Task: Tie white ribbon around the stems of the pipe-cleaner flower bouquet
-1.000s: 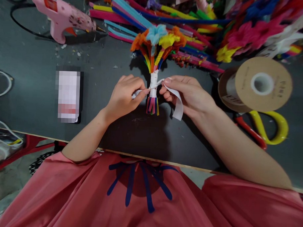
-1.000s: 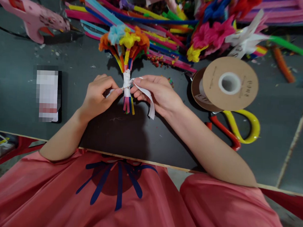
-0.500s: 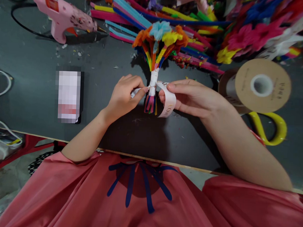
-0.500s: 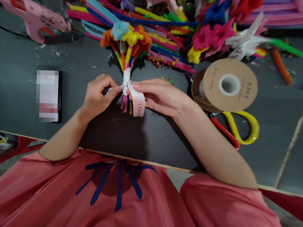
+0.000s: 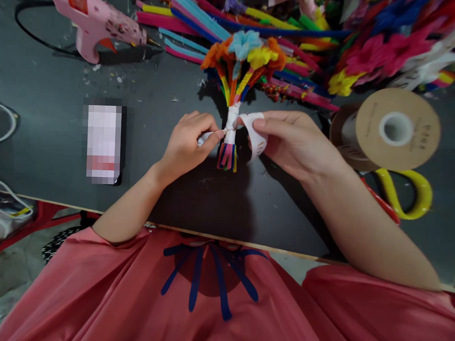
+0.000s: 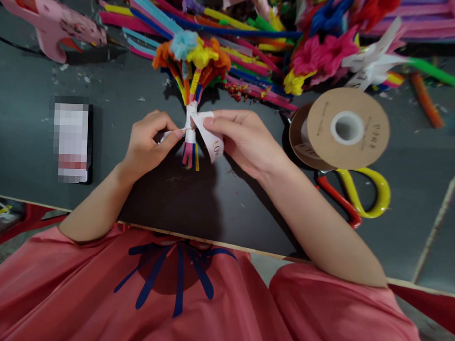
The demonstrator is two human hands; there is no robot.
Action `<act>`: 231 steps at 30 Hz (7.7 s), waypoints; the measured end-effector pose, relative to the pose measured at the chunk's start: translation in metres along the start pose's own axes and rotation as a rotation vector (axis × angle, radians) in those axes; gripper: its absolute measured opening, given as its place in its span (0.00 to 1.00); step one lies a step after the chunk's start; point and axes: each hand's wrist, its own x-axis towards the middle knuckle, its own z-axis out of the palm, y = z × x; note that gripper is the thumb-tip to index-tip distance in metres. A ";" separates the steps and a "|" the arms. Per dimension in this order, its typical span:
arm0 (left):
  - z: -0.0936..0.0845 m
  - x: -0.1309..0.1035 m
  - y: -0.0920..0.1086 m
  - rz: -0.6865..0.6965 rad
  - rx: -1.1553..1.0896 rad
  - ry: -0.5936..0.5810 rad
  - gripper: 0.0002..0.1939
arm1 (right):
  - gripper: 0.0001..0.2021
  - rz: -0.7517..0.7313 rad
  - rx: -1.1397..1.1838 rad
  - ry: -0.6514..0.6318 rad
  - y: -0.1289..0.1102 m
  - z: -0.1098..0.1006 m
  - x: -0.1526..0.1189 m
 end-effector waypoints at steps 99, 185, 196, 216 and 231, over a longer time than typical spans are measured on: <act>0.002 -0.005 0.002 -0.296 -0.639 -0.105 0.18 | 0.07 -0.581 -0.435 0.243 0.029 -0.004 0.009; 0.009 -0.008 0.007 0.105 -0.268 -0.049 0.03 | 0.04 -0.185 -0.354 0.014 0.016 0.015 -0.004; 0.007 -0.007 0.010 0.133 -0.268 -0.075 0.03 | 0.10 -0.148 -0.277 0.069 0.022 0.016 0.000; 0.007 -0.009 0.016 -0.164 -0.466 -0.071 0.10 | 0.10 -0.417 -0.337 0.081 0.041 0.017 -0.003; 0.004 -0.002 0.017 -0.396 -0.885 -0.171 0.12 | 0.05 -0.809 -0.850 0.253 0.048 0.012 -0.010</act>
